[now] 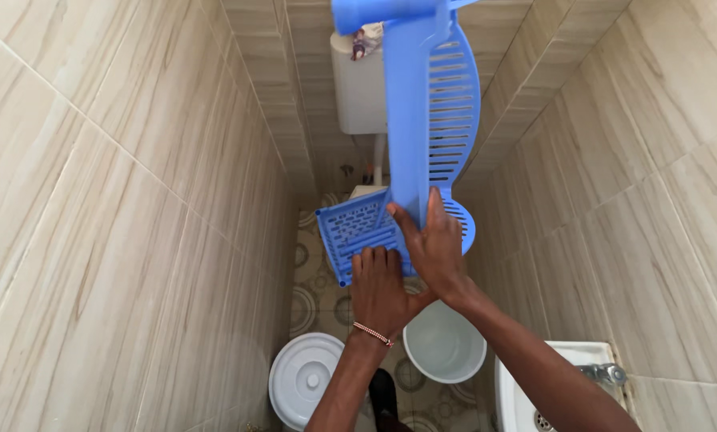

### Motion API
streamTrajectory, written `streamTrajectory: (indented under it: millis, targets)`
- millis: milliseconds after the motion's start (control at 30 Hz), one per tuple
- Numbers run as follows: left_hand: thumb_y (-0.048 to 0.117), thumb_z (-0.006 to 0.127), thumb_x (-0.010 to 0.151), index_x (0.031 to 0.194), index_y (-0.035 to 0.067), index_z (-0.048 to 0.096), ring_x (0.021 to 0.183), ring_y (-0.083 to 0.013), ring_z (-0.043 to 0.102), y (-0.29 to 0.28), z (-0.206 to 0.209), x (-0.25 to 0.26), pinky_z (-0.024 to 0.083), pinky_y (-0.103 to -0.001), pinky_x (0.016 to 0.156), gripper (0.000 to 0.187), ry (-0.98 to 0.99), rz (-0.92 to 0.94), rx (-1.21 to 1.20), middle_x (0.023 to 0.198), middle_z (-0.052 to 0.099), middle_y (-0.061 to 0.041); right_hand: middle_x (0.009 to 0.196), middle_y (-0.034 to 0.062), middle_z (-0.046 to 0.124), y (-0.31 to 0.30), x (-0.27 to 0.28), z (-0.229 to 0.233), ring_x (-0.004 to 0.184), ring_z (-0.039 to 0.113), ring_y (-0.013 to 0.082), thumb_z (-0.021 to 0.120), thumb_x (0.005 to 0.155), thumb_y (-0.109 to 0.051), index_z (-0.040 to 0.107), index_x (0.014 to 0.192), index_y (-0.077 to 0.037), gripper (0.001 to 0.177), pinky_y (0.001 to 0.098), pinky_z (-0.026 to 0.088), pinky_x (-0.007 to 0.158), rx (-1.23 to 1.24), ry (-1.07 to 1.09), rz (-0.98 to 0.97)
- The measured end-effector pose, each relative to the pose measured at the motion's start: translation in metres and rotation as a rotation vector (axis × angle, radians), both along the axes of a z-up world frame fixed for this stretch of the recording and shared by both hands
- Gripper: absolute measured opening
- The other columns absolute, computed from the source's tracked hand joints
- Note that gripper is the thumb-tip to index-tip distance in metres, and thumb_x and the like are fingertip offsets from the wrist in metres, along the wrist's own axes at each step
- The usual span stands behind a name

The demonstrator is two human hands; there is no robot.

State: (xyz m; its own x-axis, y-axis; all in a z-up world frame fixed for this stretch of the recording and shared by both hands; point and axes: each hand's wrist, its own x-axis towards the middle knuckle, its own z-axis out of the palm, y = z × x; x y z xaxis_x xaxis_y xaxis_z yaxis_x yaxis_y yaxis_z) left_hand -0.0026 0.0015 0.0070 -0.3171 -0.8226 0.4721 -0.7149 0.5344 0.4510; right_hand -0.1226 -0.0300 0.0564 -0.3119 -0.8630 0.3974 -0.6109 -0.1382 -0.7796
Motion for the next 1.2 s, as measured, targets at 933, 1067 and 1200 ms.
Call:
streamTrajectory:
  millis: [933, 1067, 1200]
  targets:
    - [0.030, 0.083, 0.079, 0.149, 0.010, 0.041, 0.140, -0.0273, 0.047, -0.006, -0.270, 0.048, 0.042, -0.042, 0.113, 0.083, 0.895, 0.006, 1.064, 0.150, 0.050, -0.010, 0.078, 0.0140, 0.070, -0.012, -0.039, -0.209, 0.069, 0.069, 0.0377, 0.062, 0.094, -0.013, 0.058, 0.105, -0.007, 0.013, 0.0525, 0.051, 0.057, 0.265, 0.562, 0.274]
    - [0.027, 0.077, 0.092, 0.132, 0.004, 0.055, 0.112, -0.0181, 0.063, -0.030, -0.316, 0.085, 0.050, -0.034, 0.099, 0.051, 1.292, 0.095, 0.749, 0.119, 0.068, -0.010, 0.088, 0.0090, 0.073, -0.021, -0.067, -0.253, 0.079, 0.071, 0.0313, 0.060, 0.084, -0.004, 0.062, 0.112, -0.013, 0.030, 0.0468, 0.055, 0.058, 0.228, 0.732, 0.428]
    - [0.052, 0.055, 0.099, 0.133, 0.006, 0.054, 0.114, -0.0153, 0.060, -0.058, -0.314, 0.098, 0.050, -0.034, 0.098, 0.057, 1.069, 0.632, 0.706, 0.124, 0.065, -0.004, 0.096, 0.0073, 0.072, -0.061, -0.109, -0.295, 0.088, 0.070, 0.0280, 0.058, 0.082, -0.007, 0.061, 0.118, -0.012, 0.036, 0.0436, 0.057, 0.070, 0.085, 0.824, 0.646]
